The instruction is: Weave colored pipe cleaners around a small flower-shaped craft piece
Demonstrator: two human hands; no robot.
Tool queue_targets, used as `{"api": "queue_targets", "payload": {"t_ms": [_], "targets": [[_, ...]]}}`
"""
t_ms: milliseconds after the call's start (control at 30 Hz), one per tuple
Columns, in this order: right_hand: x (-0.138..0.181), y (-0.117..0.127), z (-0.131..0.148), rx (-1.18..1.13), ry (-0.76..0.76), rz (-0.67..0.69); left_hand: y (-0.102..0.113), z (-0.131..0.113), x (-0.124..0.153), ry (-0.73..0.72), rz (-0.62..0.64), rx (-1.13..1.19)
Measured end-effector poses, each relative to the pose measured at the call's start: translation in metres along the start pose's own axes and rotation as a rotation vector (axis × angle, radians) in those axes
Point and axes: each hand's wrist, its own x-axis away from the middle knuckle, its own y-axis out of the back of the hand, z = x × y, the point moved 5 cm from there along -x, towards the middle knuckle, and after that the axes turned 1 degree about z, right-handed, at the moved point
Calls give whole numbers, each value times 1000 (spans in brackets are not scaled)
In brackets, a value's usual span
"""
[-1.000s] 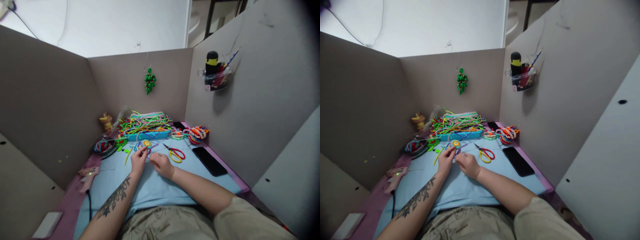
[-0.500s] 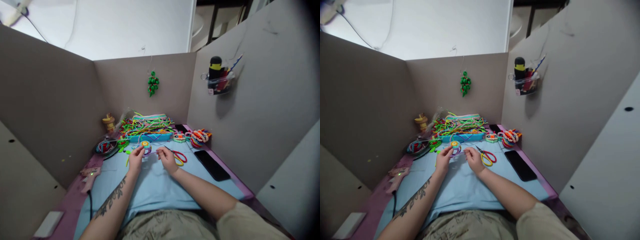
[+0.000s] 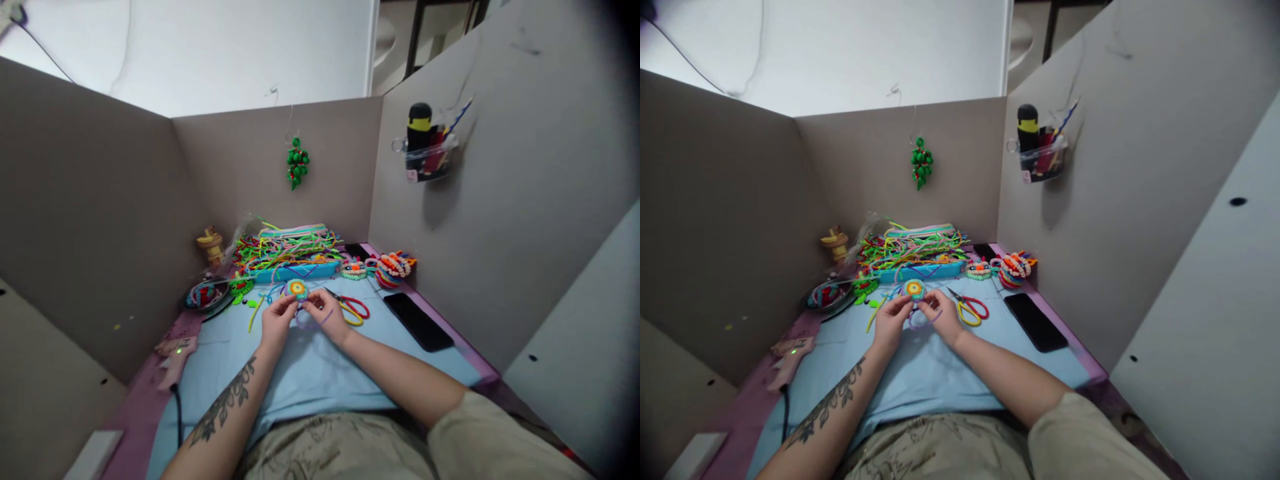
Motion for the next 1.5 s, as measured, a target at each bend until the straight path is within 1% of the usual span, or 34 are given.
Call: {"api": "queue_targets", "payload": {"t_ms": [167, 300, 400, 533, 600, 767, 867, 967, 1100, 1167, 1300, 1433, 1500], "targets": [[-1, 3, 0, 23, -28, -75, -3, -3, 3, 1, 3, -64], [-3, 3, -6, -22, -66, -78, -5, -8, 5, 0, 3, -88], [-6, 1, -16, -86, -116, -77, -6, -9, 6, -8, 12, -110], [-8, -5, -33, -263, -211, -51, -5, -6, 6, -6, 24, -141], [-9, -8, -37, -329, -244, -25, -5, -4, 6, -4, 33, -143], [-7, -4, -31, -403, -329, -8, -5, -1, 4, 19, 41, -129], [-6, -4, -25, -415, -355, 63, -5, -1, 4, 29, 53, -127], [-6, -4, -21, -426, -345, 102, -6, -1, 5, 32, 69, -108], [-9, -3, -20, -368, -280, 126, -7, 0, 4, 43, 82, -64], [-10, -5, -23, -360, -263, 157, -6, 1, 3, 45, 60, -67], [-9, -8, -25, -331, -223, 185, 1, 1, -1, 31, -27, -71], [2, -13, -7, -321, -104, 263, 7, 2, -2, 13, -91, -80], [7, -13, 4, -295, -74, 253, 8, 3, -3, 12, -101, -86]]}}
